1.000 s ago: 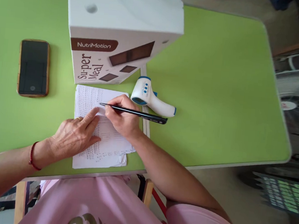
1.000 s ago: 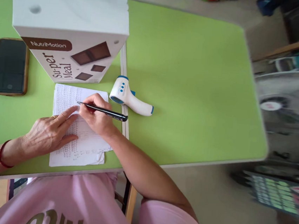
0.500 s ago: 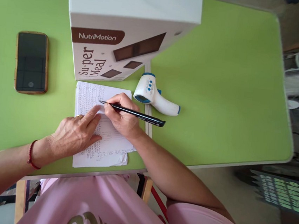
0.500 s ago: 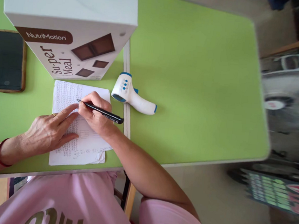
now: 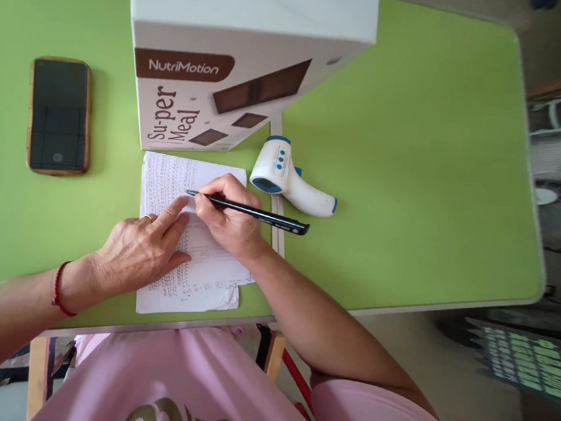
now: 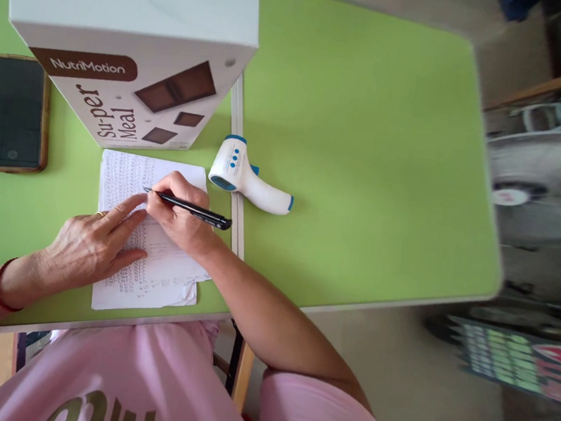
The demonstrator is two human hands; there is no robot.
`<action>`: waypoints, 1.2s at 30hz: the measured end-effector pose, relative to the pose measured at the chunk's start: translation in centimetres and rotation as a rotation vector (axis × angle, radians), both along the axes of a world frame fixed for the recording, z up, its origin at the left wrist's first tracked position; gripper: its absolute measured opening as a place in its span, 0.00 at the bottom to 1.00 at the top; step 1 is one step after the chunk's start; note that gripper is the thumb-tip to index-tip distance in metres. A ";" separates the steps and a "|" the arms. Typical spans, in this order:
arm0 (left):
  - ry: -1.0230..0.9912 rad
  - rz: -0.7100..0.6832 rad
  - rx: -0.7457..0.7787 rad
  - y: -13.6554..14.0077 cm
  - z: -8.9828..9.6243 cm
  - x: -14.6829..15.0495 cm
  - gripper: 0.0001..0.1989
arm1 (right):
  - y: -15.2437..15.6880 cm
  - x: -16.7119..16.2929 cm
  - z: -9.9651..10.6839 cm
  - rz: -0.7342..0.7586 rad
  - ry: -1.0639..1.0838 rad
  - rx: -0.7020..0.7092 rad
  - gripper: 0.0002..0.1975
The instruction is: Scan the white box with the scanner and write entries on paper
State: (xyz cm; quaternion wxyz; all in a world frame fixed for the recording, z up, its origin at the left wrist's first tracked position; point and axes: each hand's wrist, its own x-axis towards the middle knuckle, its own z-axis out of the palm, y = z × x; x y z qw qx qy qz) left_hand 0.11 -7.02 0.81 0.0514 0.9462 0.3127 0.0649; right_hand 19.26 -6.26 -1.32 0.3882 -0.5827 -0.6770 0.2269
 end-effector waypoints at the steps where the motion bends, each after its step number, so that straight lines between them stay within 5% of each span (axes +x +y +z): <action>1: -0.011 -0.001 0.010 0.0 0.0 0.0 0.23 | 0.0 0.0 0.0 -0.004 0.007 0.008 0.10; 22: -0.045 -0.005 0.038 0.0 0.0 0.0 0.23 | 0.5 0.0 -0.5 0.067 0.083 0.242 0.08; 36: -0.092 -0.013 0.097 0.1 -0.1 -0.1 0.24 | 0.5 0.1 -0.6 0.031 0.027 0.254 0.08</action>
